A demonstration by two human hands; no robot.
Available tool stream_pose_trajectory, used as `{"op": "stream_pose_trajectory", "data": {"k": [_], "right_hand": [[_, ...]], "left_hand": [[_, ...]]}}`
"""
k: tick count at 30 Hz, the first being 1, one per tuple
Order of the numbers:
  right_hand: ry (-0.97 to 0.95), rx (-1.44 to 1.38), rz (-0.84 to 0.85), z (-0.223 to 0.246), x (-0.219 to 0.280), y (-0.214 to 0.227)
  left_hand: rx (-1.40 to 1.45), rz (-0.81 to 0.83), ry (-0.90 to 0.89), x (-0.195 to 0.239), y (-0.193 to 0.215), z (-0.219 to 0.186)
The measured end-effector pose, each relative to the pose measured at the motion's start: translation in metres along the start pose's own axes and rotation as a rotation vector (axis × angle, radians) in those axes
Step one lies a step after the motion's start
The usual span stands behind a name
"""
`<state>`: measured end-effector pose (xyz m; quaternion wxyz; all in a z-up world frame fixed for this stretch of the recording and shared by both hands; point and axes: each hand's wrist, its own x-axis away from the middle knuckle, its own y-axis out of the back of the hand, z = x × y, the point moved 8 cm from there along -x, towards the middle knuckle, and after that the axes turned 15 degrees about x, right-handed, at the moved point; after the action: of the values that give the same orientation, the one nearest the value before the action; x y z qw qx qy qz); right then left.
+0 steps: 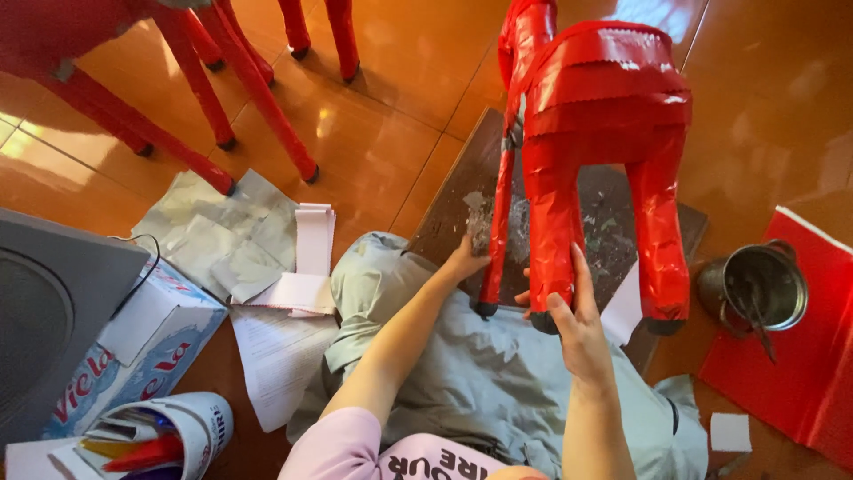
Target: Assembling and decorating a red paper horse figure by cutting strips and applying adhesive.
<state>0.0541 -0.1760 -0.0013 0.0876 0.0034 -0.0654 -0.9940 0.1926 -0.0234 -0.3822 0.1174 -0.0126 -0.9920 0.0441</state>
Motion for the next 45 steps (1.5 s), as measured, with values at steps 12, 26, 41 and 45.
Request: {"op": "stream_pose_trajectory", "data": {"k": [12,26,41,45], "right_hand": [[-0.019,-0.071,-0.016,0.016,0.008,-0.010],[0.085,0.047,0.166,-0.034,0.072,0.098],[-0.025,0.316,-0.516,-0.314,0.004,0.204],[-0.094,0.330,-0.540,-0.333,-0.011,0.210]], "left_hand": [[0.251,0.323,0.206,0.012,-0.037,0.002],[0.265,0.068,-0.186,0.042,-0.007,-0.163],[-0.363,-0.114,-0.587,0.082,0.005,-0.172],[-0.411,-0.121,-0.500,0.074,0.003,-0.168]]}}
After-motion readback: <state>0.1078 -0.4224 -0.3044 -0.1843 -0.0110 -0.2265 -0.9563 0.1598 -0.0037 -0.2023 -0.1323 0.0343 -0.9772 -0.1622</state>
